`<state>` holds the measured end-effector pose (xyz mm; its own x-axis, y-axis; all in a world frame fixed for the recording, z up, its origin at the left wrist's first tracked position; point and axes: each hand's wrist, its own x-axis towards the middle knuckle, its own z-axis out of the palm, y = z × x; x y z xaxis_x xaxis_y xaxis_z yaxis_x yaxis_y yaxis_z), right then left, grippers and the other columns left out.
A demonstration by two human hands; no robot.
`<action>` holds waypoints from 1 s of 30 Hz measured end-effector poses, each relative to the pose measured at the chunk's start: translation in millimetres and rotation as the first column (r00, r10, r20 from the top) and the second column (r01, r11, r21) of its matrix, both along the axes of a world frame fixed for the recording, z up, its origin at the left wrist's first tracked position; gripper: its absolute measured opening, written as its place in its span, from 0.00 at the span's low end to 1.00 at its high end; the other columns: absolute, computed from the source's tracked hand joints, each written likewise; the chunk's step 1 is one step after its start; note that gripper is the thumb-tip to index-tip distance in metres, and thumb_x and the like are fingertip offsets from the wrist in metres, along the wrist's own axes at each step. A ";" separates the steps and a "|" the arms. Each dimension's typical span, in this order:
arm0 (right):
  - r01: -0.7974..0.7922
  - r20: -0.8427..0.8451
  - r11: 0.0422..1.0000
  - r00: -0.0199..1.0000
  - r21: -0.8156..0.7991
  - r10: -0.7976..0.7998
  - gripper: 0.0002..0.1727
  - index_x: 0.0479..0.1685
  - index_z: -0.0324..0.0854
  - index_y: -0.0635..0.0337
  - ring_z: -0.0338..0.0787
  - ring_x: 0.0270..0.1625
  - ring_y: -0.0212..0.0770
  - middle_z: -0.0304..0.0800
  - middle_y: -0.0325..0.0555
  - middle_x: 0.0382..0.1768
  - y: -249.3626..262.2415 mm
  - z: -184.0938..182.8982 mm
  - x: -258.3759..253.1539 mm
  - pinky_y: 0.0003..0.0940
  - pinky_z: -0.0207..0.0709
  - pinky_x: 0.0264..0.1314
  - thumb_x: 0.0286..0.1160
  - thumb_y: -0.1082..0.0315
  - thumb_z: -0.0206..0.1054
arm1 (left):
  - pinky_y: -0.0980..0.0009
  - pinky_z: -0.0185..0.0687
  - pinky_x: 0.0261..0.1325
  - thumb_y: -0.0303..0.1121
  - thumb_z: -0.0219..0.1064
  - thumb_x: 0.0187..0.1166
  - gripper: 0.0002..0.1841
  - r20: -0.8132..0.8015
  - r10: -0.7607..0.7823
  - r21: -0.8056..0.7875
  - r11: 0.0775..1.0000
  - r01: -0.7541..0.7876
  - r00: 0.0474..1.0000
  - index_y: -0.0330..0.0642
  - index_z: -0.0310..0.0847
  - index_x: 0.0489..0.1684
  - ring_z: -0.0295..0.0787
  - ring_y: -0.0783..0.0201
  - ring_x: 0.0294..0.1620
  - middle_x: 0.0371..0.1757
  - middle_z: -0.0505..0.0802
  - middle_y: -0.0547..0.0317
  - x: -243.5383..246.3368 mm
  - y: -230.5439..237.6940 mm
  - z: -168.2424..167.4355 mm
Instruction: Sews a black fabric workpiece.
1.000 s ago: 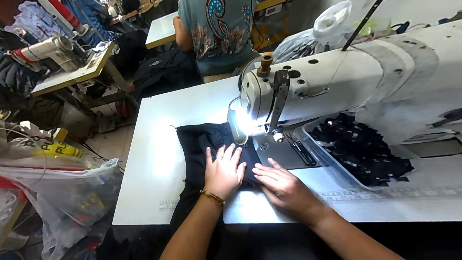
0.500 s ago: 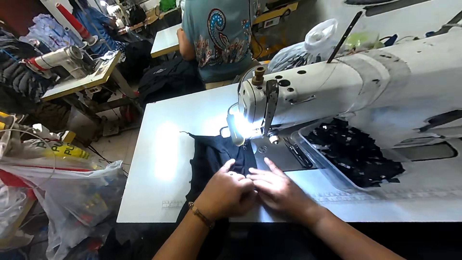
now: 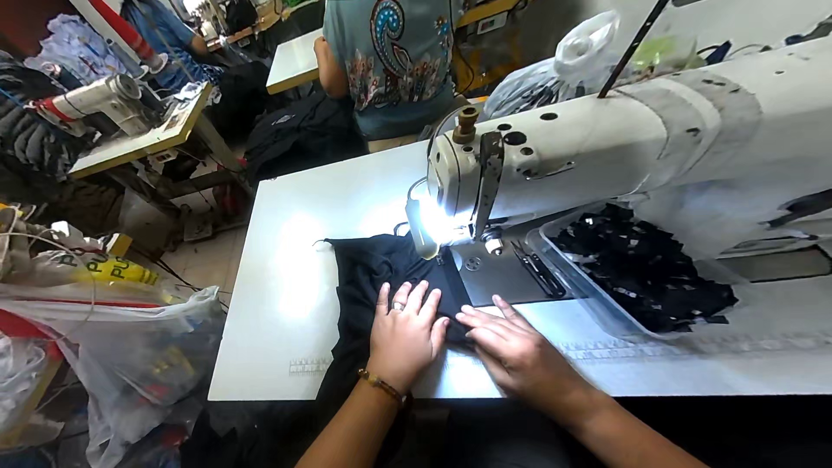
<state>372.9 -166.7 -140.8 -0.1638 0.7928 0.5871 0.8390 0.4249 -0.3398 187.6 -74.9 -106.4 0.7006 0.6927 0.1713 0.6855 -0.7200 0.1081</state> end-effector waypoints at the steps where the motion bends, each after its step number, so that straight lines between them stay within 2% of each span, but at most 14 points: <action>1: 0.001 -0.003 1.000 1.000 -0.005 -0.001 0.15 0.30 0.90 0.61 0.90 0.71 0.46 0.96 0.48 0.56 4.7 0.6 0.2 0.59 0.69 0.84 0.74 0.69 0.56 | 0.39 0.44 0.92 0.51 0.47 0.91 0.26 -0.003 0.006 -0.008 1.000 -0.006 1.000 0.57 0.77 0.82 0.68 0.55 0.89 0.85 0.79 0.62 1.4 3.5 1.9; 10: 0.023 -0.014 0.999 1.000 -0.050 -0.024 0.14 0.32 0.91 0.62 0.90 0.71 0.46 0.96 0.48 0.56 22.7 5.4 0.4 0.58 0.70 0.83 0.71 0.69 0.57 | 0.39 0.38 0.93 0.50 0.46 0.92 0.26 -0.024 0.040 -0.077 0.996 -0.042 0.999 0.58 0.75 0.84 0.64 0.53 0.91 0.86 0.77 0.61 7.1 19.6 10.5; 15: 0.021 -0.031 0.996 0.999 -0.082 -0.023 0.14 0.38 0.91 0.68 0.90 0.71 0.51 0.95 0.53 0.59 39.7 11.0 1.5 0.62 0.69 0.82 0.70 0.72 0.59 | 0.39 0.33 0.94 0.50 0.43 0.93 0.27 -0.063 0.066 -0.118 0.990 -0.073 0.996 0.58 0.70 0.88 0.60 0.53 0.92 0.89 0.73 0.63 11.1 29.5 14.1; 17: 0.019 -0.029 0.996 0.999 -0.083 -0.022 0.13 0.38 0.91 0.69 0.90 0.70 0.52 0.94 0.54 0.59 48.1 11.6 3.3 0.63 0.68 0.82 0.70 0.73 0.59 | 0.38 0.36 0.93 0.50 0.44 0.94 0.26 -0.080 0.050 -0.143 0.988 -0.061 0.996 0.59 0.71 0.87 0.61 0.51 0.92 0.89 0.73 0.61 10.6 33.9 19.1; 19: 0.017 -0.025 0.997 0.999 -0.077 -0.019 0.14 0.39 0.92 0.69 0.90 0.69 0.53 0.94 0.54 0.58 55.1 10.7 6.4 0.65 0.68 0.82 0.70 0.74 0.58 | 0.35 0.53 0.87 0.48 0.53 0.91 0.22 -0.021 -0.034 -0.049 0.998 0.032 0.999 0.52 0.86 0.72 0.73 0.47 0.84 0.81 0.83 0.54 3.7 34.4 21.5; 20: 0.015 -0.027 0.997 0.999 -0.076 -0.017 0.14 0.40 0.91 0.69 0.91 0.69 0.54 0.95 0.55 0.58 57.9 10.9 7.6 0.66 0.68 0.81 0.70 0.74 0.59 | 0.34 0.61 0.82 0.45 0.60 0.88 0.17 0.025 -0.104 0.032 0.994 0.103 0.994 0.48 0.92 0.58 0.81 0.47 0.77 0.71 0.89 0.52 -1.7 32.9 23.0; 21: 0.015 -0.025 0.997 1.000 -0.082 -0.017 0.14 0.41 0.91 0.69 0.91 0.69 0.55 0.95 0.55 0.58 59.4 11.6 8.4 0.67 0.67 0.81 0.70 0.74 0.59 | 0.37 0.67 0.79 0.44 0.65 0.84 0.14 0.046 -0.178 0.116 0.978 0.172 0.983 0.47 0.94 0.42 0.88 0.50 0.67 0.57 0.94 0.54 -6.8 31.2 24.3; 22: 0.017 -0.019 0.996 1.000 -0.090 -0.019 0.14 0.42 0.92 0.69 0.90 0.69 0.54 0.95 0.54 0.57 59.9 12.8 7.9 0.68 0.66 0.82 0.70 0.74 0.59 | 0.37 0.67 0.78 0.44 0.68 0.81 0.13 0.048 -0.243 0.169 0.958 0.232 0.969 0.47 0.92 0.32 0.90 0.53 0.57 0.43 0.94 0.56 -10.4 28.6 27.6; 24: 0.005 0.004 0.996 1.000 -0.088 -0.005 0.14 0.45 0.91 0.66 0.89 0.70 0.54 0.94 0.53 0.58 57.0 13.5 4.7 0.70 0.63 0.82 0.70 0.71 0.61 | 0.37 0.61 0.82 0.43 0.69 0.79 0.13 0.019 -0.307 0.193 0.935 0.298 0.951 0.48 0.89 0.25 0.90 0.57 0.46 0.30 0.89 0.60 -11.4 20.8 36.3; 26: -0.024 0.031 1.000 0.999 -0.009 0.024 0.13 0.42 0.92 0.64 0.91 0.67 0.55 0.95 0.54 0.54 48.4 9.6 0.4 0.70 0.65 0.81 0.69 0.69 0.62 | 0.37 0.60 0.83 0.42 0.69 0.77 0.11 0.062 -0.307 0.180 0.939 0.292 0.950 0.48 0.91 0.31 0.90 0.57 0.42 0.29 0.89 0.60 -6.6 17.4 38.1; 27: -0.037 0.038 0.998 0.999 0.042 0.036 0.12 0.38 0.92 0.64 0.93 0.64 0.55 0.95 0.55 0.52 42.1 7.0 -1.1 0.68 0.68 0.81 0.68 0.69 0.62 | 0.36 0.61 0.81 0.41 0.69 0.76 0.10 0.110 -0.289 0.164 0.949 0.270 0.951 0.48 0.93 0.41 0.90 0.57 0.42 0.31 0.90 0.59 -3.8 17.7 35.5; 28: -0.050 0.045 0.996 0.998 0.071 0.047 0.11 0.34 0.91 0.64 0.93 0.63 0.54 0.96 0.54 0.50 34.6 4.7 -1.2 0.65 0.69 0.81 0.69 0.70 0.61 | 0.35 0.61 0.81 0.40 0.67 0.77 0.14 0.128 -0.260 0.131 0.961 0.243 0.957 0.50 0.93 0.55 0.90 0.55 0.50 0.41 0.92 0.59 -1.7 17.6 32.3; 29: -0.064 0.046 0.995 0.997 0.077 0.060 0.12 0.33 0.91 0.64 0.92 0.64 0.53 0.96 0.54 0.49 27.0 3.4 0.7 0.63 0.68 0.82 0.71 0.71 0.59 | 0.33 0.57 0.84 0.40 0.62 0.80 0.19 0.109 -0.226 0.077 0.973 0.219 0.968 0.52 0.88 0.67 0.87 0.53 0.66 0.58 0.93 0.59 -1.0 16.7 28.9; 30: -0.070 0.046 0.995 0.997 0.070 0.067 0.14 0.34 0.91 0.63 0.91 0.66 0.53 0.96 0.52 0.52 20.8 3.1 4.0 0.62 0.68 0.83 0.73 0.70 0.58 | 0.33 0.50 0.87 0.42 0.56 0.84 0.22 0.062 -0.199 0.028 0.980 0.198 0.978 0.54 0.84 0.74 0.77 0.52 0.81 0.75 0.87 0.61 -1.3 16.2 24.3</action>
